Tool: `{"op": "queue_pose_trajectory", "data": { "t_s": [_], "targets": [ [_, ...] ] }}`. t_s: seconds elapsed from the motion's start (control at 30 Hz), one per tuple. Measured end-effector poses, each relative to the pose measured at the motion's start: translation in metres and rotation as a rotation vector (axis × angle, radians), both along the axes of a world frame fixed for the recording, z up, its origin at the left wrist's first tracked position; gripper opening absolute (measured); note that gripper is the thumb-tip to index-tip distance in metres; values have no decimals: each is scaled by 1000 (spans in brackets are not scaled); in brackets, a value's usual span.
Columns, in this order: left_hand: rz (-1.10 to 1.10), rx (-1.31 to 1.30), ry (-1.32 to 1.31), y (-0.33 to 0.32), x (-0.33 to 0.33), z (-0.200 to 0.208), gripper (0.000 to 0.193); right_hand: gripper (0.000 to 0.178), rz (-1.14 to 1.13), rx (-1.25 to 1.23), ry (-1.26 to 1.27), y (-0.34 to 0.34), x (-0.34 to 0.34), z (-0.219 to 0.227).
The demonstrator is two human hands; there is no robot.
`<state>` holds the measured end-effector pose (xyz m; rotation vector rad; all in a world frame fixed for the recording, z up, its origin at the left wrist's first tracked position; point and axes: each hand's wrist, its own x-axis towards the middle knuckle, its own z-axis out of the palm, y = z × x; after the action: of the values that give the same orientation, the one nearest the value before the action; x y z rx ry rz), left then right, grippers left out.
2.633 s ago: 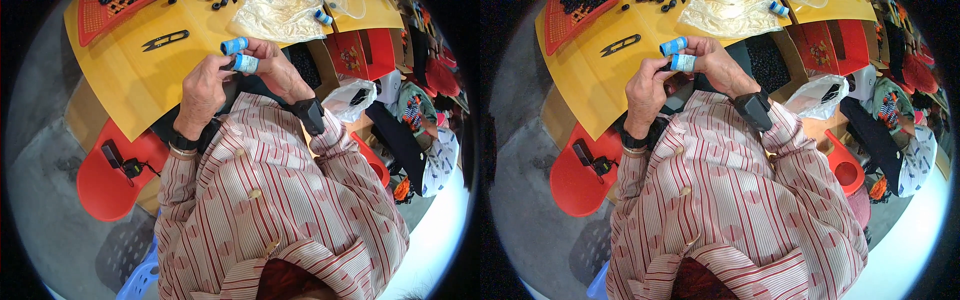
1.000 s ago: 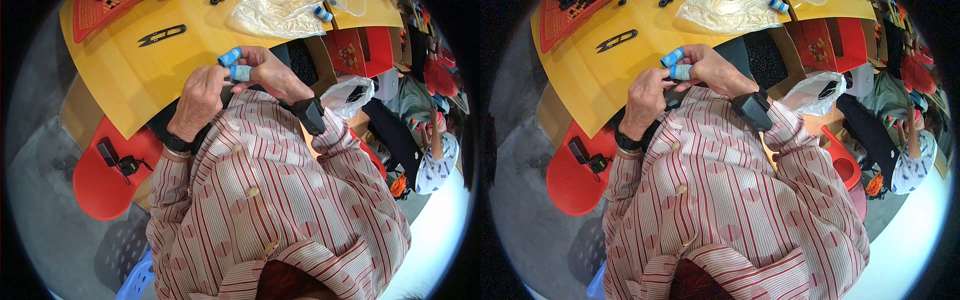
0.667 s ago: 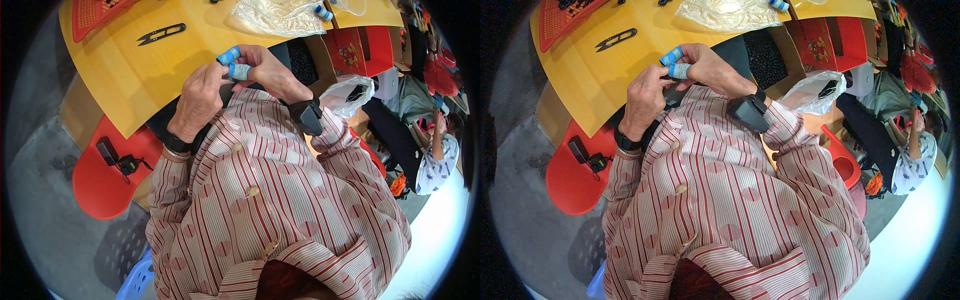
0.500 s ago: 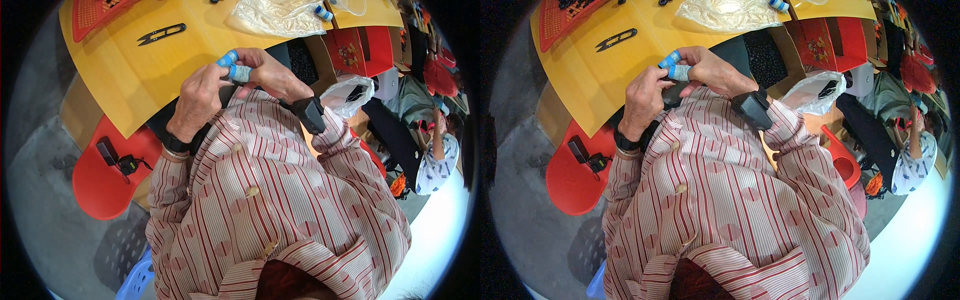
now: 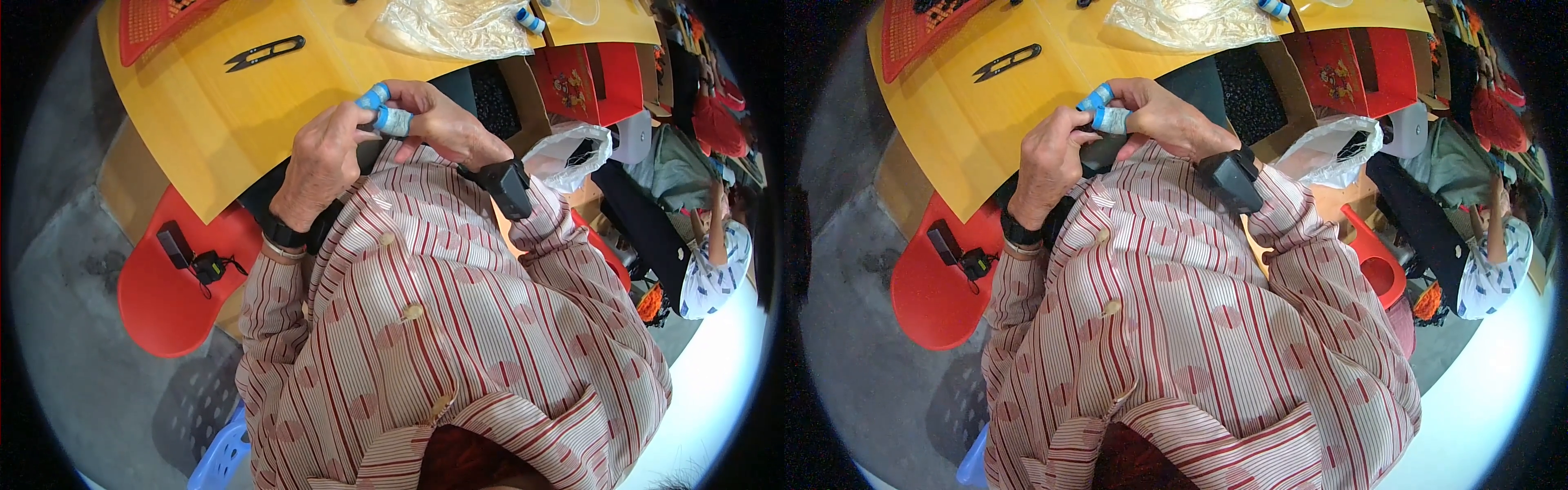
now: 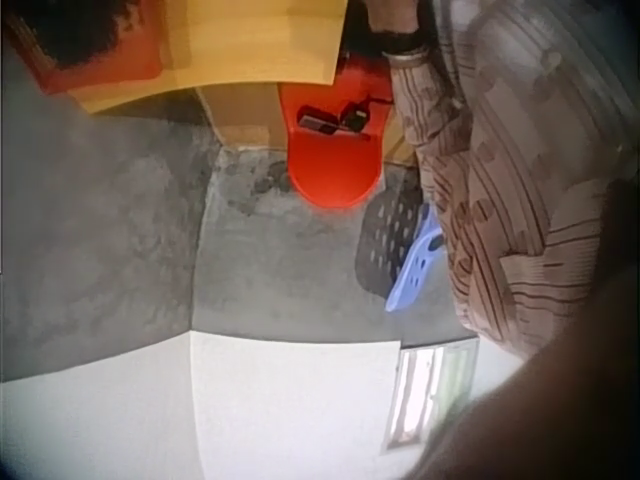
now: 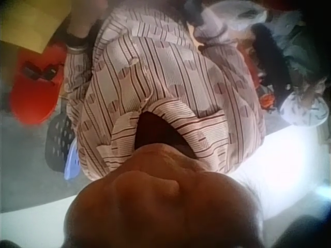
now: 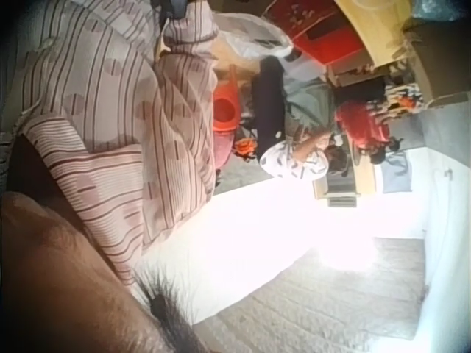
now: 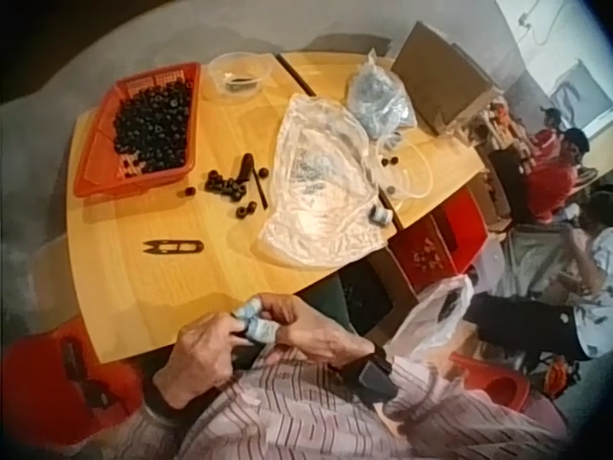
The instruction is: The person assembles small components by picking up black plastic pieces from the table and inserting small parts into them by hand.
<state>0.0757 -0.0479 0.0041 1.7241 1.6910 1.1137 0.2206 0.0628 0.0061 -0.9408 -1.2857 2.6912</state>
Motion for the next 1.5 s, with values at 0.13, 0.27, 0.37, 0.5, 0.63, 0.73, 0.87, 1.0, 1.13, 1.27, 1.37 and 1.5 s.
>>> {"op": "queue_pose_trajectory", "data": {
  "t_s": [0.13, 0.27, 0.37, 0.5, 0.63, 0.73, 0.87, 1.0, 1.13, 1.27, 1.37, 1.5],
  "targets": [
    [6, 0, -41, -2, -1, 2, 25, 26, 20, 26, 31, 0, 3, -3],
    [2, 7, 4, -5, -3, 3, 26, 24, 44, 43, 37, -1, 5, -6],
    [-6, 22, 13, -5, -2, 0, 26, 25, -5, 47, 23, -5, 4, -2],
    [19, 43, -29, -7, -1, -2, 19, 29, -114, 15, 55, -10, 1, -1],
    [41, -13, -74, -9, 0, 3, 18, 31, -128, -14, 27, -11, 1, -1],
    [72, -69, -102, -9, -1, 5, 17, 31, -126, -24, 45, -9, 0, -3],
    [80, -170, -210, -8, -1, 11, 17, 30, -116, 43, 61, -9, -1, -2],
    [50, -217, -219, -11, -4, 11, 16, 26, -92, 115, 63, -11, -4, -1],
    [-11, -139, -148, -15, -5, 7, 18, 22, -59, 156, 31, -16, -6, 4],
    [-51, -31, -60, -16, -4, 10, 20, 17, -26, 298, -10, -21, -8, 3],
    [-70, -52, 84, -20, -5, 5, 21, 14, -42, 278, -20, -26, -8, -5],
    [-78, -60, 121, -10, 0, 3, 23, 20, 33, 269, -5, -11, -2, -12]
  ]
}}
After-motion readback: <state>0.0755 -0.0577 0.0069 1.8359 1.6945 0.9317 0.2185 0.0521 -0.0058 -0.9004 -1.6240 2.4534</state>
